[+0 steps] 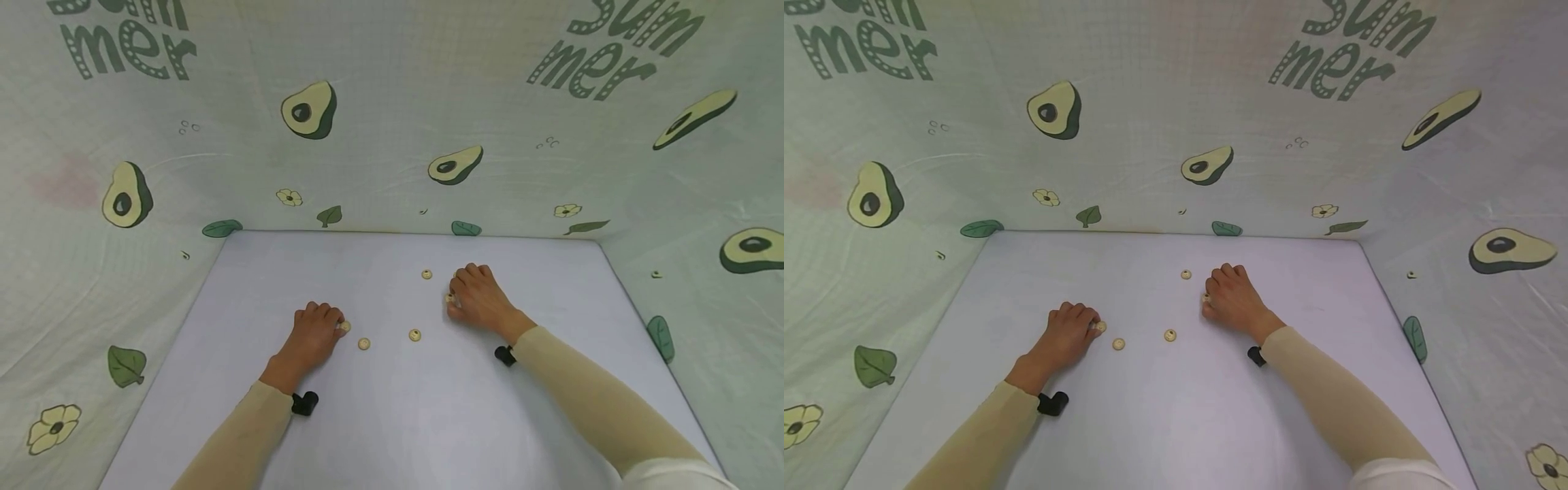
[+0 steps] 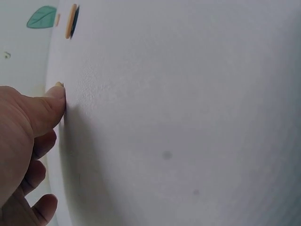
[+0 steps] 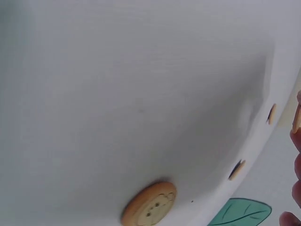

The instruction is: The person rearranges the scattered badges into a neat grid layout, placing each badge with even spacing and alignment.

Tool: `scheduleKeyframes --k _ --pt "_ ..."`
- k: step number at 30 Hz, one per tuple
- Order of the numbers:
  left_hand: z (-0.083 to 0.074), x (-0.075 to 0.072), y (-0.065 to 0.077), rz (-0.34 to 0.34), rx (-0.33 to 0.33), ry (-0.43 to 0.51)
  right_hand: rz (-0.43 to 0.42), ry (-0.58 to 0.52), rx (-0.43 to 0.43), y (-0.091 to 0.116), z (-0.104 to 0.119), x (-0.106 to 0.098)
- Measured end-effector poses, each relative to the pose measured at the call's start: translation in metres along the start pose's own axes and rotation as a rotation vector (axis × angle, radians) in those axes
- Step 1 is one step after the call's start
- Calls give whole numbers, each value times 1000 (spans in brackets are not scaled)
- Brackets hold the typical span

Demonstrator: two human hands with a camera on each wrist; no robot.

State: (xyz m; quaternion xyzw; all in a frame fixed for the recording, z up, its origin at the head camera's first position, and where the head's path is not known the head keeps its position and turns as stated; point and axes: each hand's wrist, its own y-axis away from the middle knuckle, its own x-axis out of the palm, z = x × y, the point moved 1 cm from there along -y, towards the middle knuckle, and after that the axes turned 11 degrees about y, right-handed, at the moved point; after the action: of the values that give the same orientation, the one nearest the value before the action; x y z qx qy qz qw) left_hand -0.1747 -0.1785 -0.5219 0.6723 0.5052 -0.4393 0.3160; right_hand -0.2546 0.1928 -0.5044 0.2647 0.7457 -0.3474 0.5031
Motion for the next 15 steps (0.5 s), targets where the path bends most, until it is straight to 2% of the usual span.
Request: scheduleKeyframes --k 6,15 --pt "2 2 0 0 -4 -10 8 -14 5 -15 0 2" --pt "2 2 -1 -4 -4 -22 113 -57 54 -41 -13 0"
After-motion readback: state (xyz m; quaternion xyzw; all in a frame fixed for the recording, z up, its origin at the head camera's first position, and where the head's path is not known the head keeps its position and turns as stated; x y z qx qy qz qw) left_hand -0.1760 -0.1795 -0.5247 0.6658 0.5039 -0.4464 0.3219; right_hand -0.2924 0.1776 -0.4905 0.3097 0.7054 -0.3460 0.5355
